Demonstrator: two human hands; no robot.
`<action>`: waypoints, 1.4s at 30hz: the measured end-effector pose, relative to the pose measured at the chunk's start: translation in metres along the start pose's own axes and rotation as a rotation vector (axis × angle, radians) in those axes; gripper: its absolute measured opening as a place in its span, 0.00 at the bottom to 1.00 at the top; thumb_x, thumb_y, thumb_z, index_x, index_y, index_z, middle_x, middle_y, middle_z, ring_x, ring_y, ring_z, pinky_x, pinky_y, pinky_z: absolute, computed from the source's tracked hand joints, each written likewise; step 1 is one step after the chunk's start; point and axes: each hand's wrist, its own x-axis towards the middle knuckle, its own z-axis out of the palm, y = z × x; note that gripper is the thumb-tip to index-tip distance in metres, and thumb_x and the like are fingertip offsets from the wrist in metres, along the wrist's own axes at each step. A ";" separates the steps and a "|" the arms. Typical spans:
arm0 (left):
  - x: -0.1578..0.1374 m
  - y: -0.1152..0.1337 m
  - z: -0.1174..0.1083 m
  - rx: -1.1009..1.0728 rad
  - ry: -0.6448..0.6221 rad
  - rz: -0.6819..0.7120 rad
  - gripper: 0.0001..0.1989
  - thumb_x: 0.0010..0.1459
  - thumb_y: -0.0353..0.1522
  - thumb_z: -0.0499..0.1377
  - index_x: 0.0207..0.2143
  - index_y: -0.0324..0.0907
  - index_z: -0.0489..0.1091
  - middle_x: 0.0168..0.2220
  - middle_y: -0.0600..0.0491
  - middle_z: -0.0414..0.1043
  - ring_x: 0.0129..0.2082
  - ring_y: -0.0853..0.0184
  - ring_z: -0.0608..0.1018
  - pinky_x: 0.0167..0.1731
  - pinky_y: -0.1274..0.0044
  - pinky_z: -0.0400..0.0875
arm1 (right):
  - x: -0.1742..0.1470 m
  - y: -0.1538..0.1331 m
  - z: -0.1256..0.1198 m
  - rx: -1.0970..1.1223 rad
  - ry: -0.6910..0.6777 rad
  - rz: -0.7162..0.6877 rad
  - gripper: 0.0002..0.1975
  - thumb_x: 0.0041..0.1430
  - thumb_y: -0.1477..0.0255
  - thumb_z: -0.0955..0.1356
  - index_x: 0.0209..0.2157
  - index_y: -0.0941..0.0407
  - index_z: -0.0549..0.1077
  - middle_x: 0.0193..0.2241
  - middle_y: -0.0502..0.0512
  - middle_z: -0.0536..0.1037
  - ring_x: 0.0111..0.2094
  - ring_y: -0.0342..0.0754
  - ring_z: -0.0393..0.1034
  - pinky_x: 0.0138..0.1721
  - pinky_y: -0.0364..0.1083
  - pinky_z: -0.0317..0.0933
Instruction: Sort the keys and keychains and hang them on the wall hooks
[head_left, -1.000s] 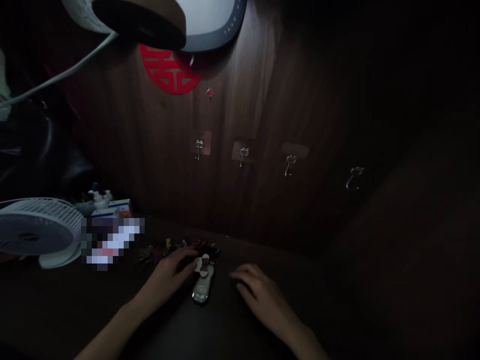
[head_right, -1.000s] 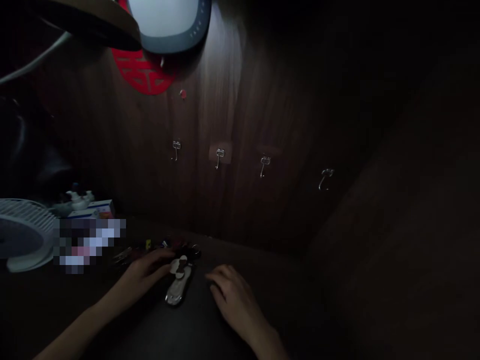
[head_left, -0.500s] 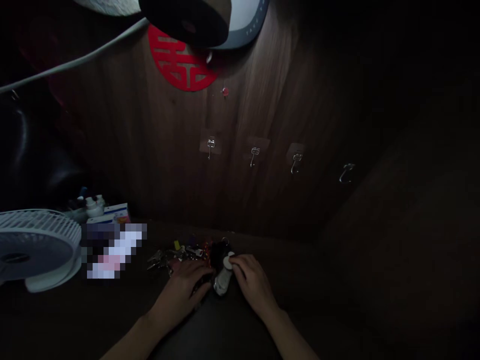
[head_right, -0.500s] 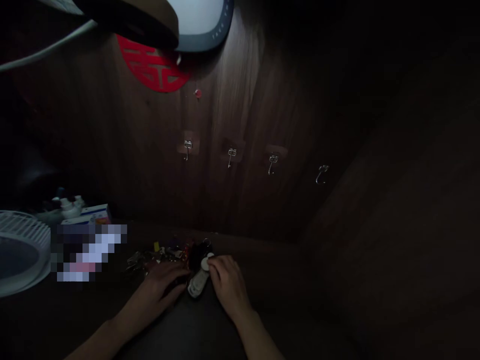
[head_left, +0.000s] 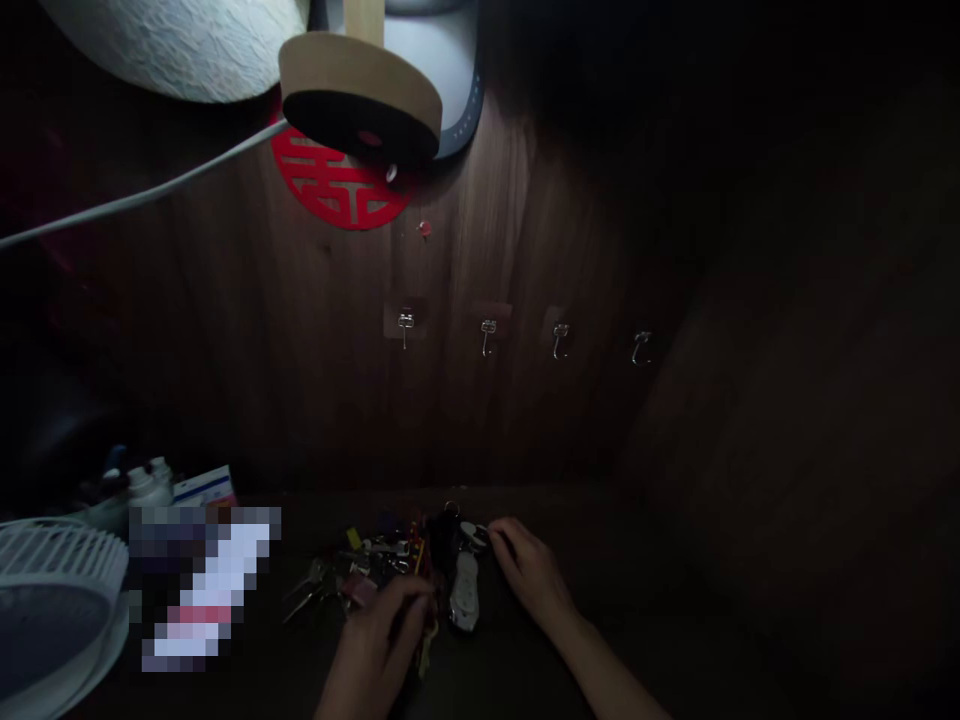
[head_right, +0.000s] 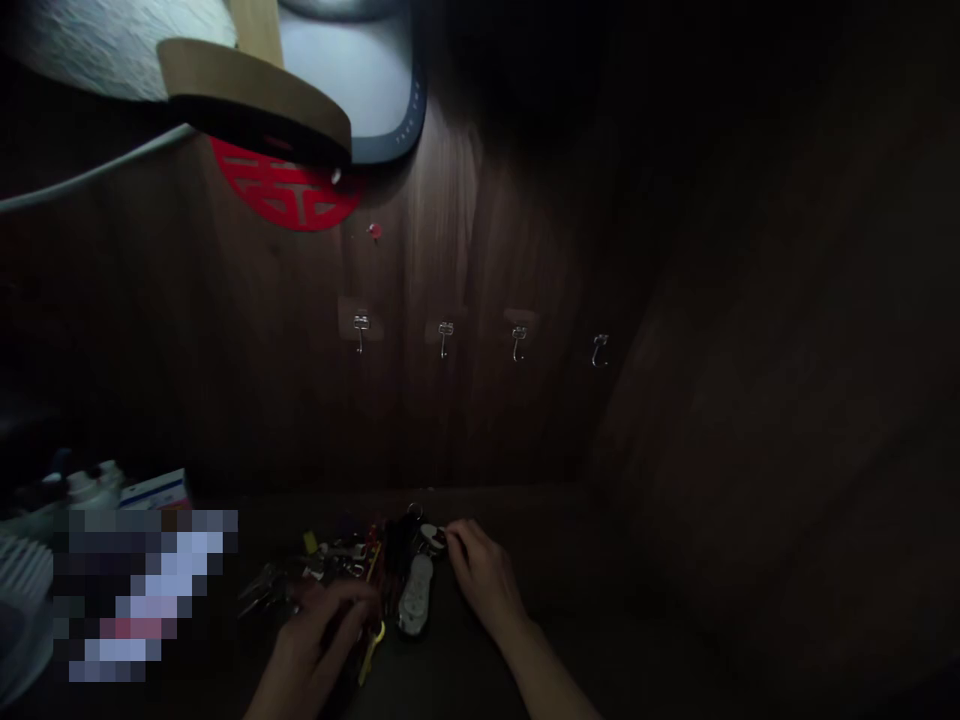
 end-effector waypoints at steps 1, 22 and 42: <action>-0.002 0.002 0.001 -0.015 -0.019 -0.011 0.08 0.61 0.35 0.50 0.33 0.47 0.69 0.27 0.56 0.75 0.26 0.68 0.75 0.28 0.81 0.68 | 0.000 -0.001 0.000 -0.027 -0.010 0.014 0.12 0.63 0.71 0.56 0.32 0.53 0.68 0.29 0.51 0.74 0.31 0.45 0.71 0.34 0.43 0.62; -0.008 -0.002 0.009 0.020 -0.194 -0.040 0.19 0.60 0.35 0.49 0.16 0.41 0.61 0.16 0.61 0.58 0.18 0.73 0.62 0.20 0.81 0.54 | -0.006 -0.001 0.006 -0.236 -0.096 0.125 0.16 0.60 0.68 0.58 0.19 0.54 0.63 0.17 0.49 0.70 0.19 0.43 0.62 0.24 0.42 0.44; -0.001 0.000 -0.007 0.080 0.192 -0.165 0.21 0.60 0.44 0.44 0.19 0.44 0.58 0.18 0.59 0.61 0.20 0.69 0.65 0.23 0.81 0.62 | -0.018 0.005 -0.002 0.277 -0.081 -0.002 0.21 0.60 0.62 0.60 0.16 0.56 0.56 0.16 0.44 0.55 0.19 0.39 0.52 0.22 0.40 0.45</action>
